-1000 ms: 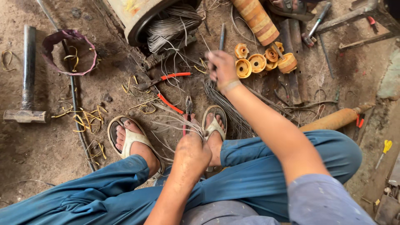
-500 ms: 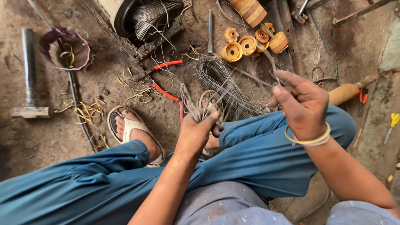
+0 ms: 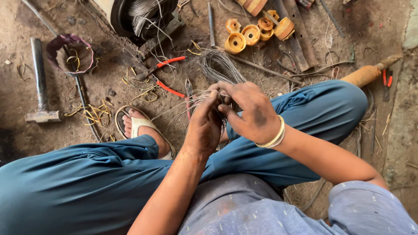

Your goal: The person sits on the ground and pulls lengths of thin metal wire from a large spool. They gather the wire into a bundle in their left hand and repeatedly pull and adjust strands with their right hand. The person occasionally uses pliers to cut or separate the wire.

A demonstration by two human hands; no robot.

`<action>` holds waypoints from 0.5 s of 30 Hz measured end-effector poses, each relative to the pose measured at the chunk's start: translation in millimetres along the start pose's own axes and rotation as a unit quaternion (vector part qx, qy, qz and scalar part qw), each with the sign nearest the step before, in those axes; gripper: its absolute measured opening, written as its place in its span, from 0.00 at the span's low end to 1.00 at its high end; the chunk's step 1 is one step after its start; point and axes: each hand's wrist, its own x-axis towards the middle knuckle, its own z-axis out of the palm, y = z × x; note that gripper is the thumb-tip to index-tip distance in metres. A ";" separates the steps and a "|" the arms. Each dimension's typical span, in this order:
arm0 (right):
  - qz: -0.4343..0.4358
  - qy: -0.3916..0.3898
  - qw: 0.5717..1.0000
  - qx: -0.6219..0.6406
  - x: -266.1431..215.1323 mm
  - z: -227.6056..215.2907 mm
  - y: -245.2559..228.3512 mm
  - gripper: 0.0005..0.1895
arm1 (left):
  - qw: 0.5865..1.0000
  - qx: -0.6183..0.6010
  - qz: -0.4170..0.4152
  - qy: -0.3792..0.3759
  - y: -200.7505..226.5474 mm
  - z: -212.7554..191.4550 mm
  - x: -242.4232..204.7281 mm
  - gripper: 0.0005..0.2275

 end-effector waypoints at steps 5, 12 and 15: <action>0.124 0.057 0.983 0.122 -11.9 9.8 18.3 0.24 | 0.999 0.034 -0.021 0.026 -0.3 16.3 -1.9 0.17; 0.143 0.060 0.970 0.186 -14.8 26.0 23.2 0.27 | 0.999 0.036 -0.006 -0.027 -11.0 11.2 4.5 0.24; 0.172 0.029 0.961 0.215 -19.4 28.7 22.5 0.34 | 0.998 0.056 -0.009 -0.016 -11.5 8.9 7.2 0.26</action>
